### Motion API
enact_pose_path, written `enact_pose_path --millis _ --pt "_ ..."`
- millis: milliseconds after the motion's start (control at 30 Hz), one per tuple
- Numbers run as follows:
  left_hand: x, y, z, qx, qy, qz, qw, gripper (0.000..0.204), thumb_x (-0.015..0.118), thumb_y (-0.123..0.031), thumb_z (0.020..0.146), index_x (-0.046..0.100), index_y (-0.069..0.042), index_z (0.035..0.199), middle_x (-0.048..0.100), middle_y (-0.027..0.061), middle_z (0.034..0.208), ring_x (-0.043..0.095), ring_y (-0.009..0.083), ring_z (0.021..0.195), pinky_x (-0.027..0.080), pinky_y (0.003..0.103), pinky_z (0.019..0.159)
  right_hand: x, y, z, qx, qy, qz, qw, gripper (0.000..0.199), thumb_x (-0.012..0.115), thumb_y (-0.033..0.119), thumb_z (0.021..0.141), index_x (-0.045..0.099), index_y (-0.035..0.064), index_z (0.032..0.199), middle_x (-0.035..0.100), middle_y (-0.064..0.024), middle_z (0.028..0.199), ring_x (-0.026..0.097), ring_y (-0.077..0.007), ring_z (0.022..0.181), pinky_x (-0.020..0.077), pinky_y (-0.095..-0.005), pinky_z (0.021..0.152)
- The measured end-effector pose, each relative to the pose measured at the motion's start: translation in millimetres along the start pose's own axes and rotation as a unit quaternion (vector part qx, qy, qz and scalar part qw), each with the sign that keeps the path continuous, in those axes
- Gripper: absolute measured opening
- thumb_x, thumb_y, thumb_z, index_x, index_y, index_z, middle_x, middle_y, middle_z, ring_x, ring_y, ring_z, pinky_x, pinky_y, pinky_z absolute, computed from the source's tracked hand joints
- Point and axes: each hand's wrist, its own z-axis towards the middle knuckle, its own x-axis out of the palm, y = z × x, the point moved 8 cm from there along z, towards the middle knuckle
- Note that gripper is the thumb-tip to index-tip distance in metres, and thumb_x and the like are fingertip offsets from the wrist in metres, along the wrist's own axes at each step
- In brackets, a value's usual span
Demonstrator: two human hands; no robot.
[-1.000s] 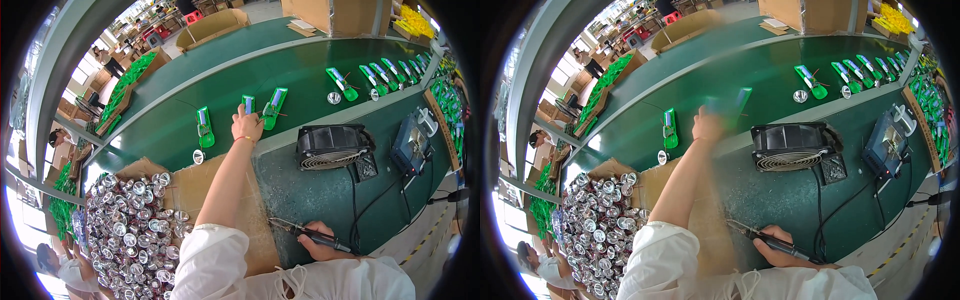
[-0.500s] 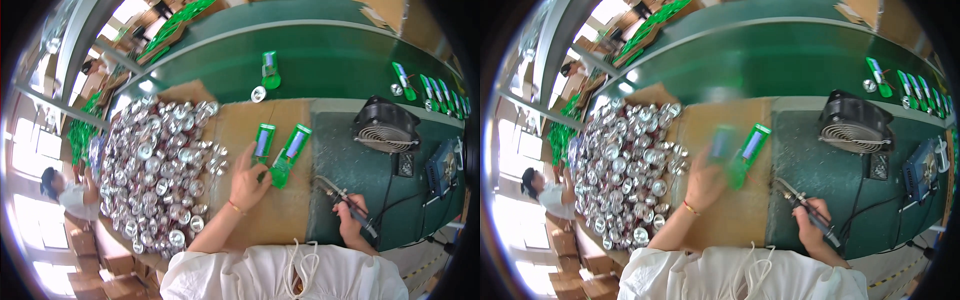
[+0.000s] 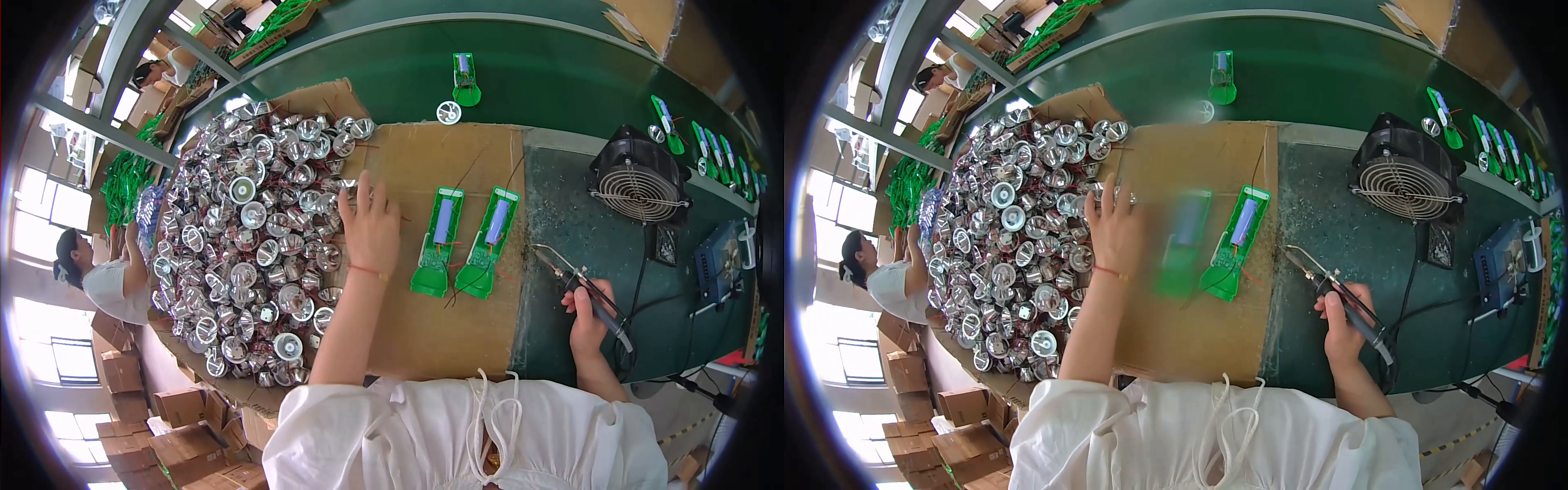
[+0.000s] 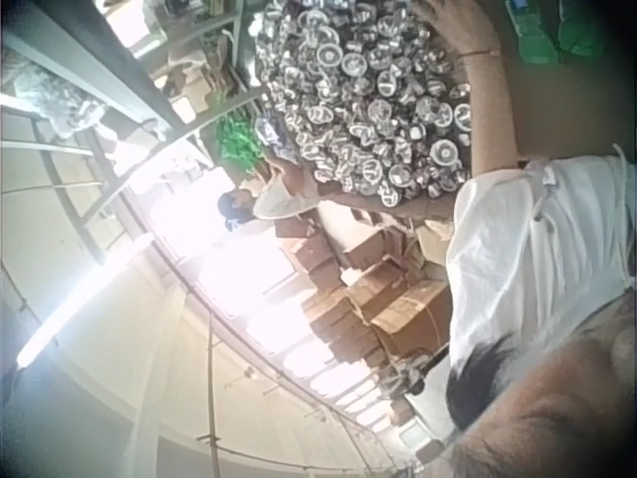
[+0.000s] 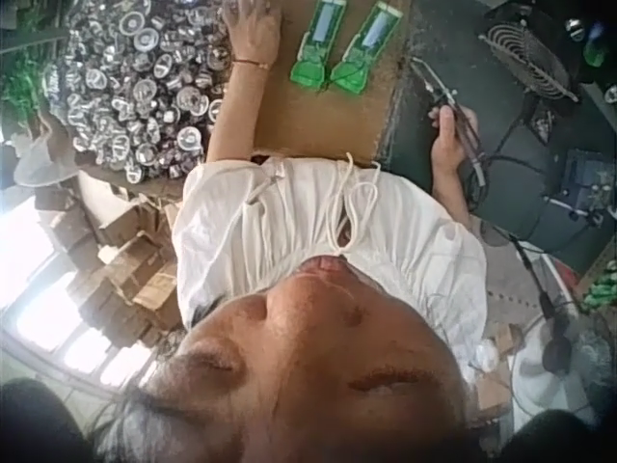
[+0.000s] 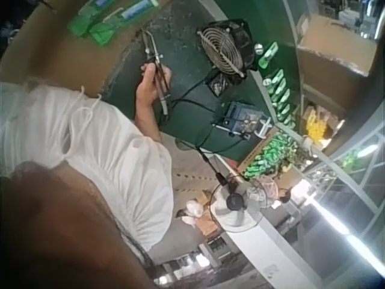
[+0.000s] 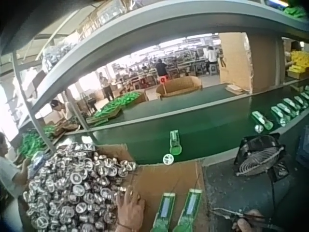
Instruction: The person solders wires onto circuit boards within plastic housings using a soldering iron and solder wire, assembling components for portable lighting.
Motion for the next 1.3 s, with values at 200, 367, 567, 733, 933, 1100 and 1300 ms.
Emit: enact_pose_path --millis 200,367,567,733,933,1100,1300 --pt "-45 28 -18 -0.153 -0.013 -0.412 0.898 0.008 0.063 -0.011 0.075 0.067 -0.005 0.079 0.063 0.0101 0.074 0.060 0.0277 0.082 0.042 0.038 0.080 -8 16 -10 -0.047 -0.024 -0.004 0.999 0.017 0.057 0.011 0.083 0.049 -0.0017 0.091 0.055 -0.0096 0.078 0.056 -0.0121 0.061 0.0444 -0.0211 0.052" --pt "-34 7 -76 -0.205 0.106 -0.494 0.838 0.009 0.063 -0.011 0.077 0.065 -0.002 0.076 0.063 0.0131 0.074 0.059 0.0294 0.073 0.046 0.037 0.068 38 47 -15 -0.105 0.108 -0.005 0.989 0.018 0.060 0.004 0.079 0.048 -0.0008 0.091 0.058 -0.0117 0.077 0.054 -0.0124 0.060 0.0446 -0.0244 0.055" --pt "-12 -12 -77 -0.229 0.139 -0.543 0.796 0.009 0.063 -0.010 0.077 0.064 -0.001 0.076 0.062 0.0172 0.092 0.057 0.0311 0.086 0.045 0.036 0.073 108 57 -16 -0.168 0.203 -0.067 0.962 0.016 0.068 0.005 0.074 0.055 -0.0001 0.083 0.061 -0.0078 0.071 0.056 -0.0107 0.058 0.0452 -0.0243 0.053" --pt "-5 9 -70 -0.190 0.040 -0.524 0.829 0.006 0.061 -0.005 0.076 0.064 0.000 0.076 0.059 0.0225 0.102 0.056 0.0366 0.098 0.044 0.041 0.082 103 44 -13 -0.151 0.168 -0.077 0.971 0.016 0.067 0.007 0.075 0.055 -0.0006 0.083 0.061 -0.0066 0.071 0.055 -0.0097 0.056 0.0446 -0.0237 0.052" --pt "-33 -14 -64 -0.152 0.068 -0.580 0.797 0.009 0.064 -0.005 0.076 0.059 0.002 0.075 0.058 0.0126 0.083 0.056 0.0269 0.075 0.045 0.034 0.064 114 44 -15 -0.131 0.214 -0.075 0.965 0.014 0.061 0.005 0.079 0.049 -0.0011 0.083 0.060 -0.0109 0.071 0.058 -0.0140 0.063 0.0472 -0.0264 0.059" --pt "-13 -11 -65 -0.183 0.064 -0.593 0.782 0.009 0.063 -0.006 0.076 0.060 0.001 0.072 0.056 0.0141 0.093 0.054 0.0290 0.077 0.044 0.035 0.065 116 31 -11 -0.081 0.191 -0.086 0.974 0.016 0.063 0.007 0.078 0.051 -0.0011 0.084 0.060 -0.0100 0.072 0.057 -0.0124 0.062 0.0465 -0.0256 0.057" --pt "-28 -18 -60 -0.094 0.014 -0.428 0.899 0.006 0.063 -0.009 0.072 0.062 -0.003 0.070 0.060 0.0095 0.105 0.051 0.0330 0.103 0.037 0.042 0.083 111 29 -7 -0.086 0.166 -0.044 0.981 0.018 0.066 0.009 0.077 0.053 -0.0009 0.084 0.060 -0.0083 0.072 0.056 -0.0103 0.060 0.0450 -0.0243 0.054"
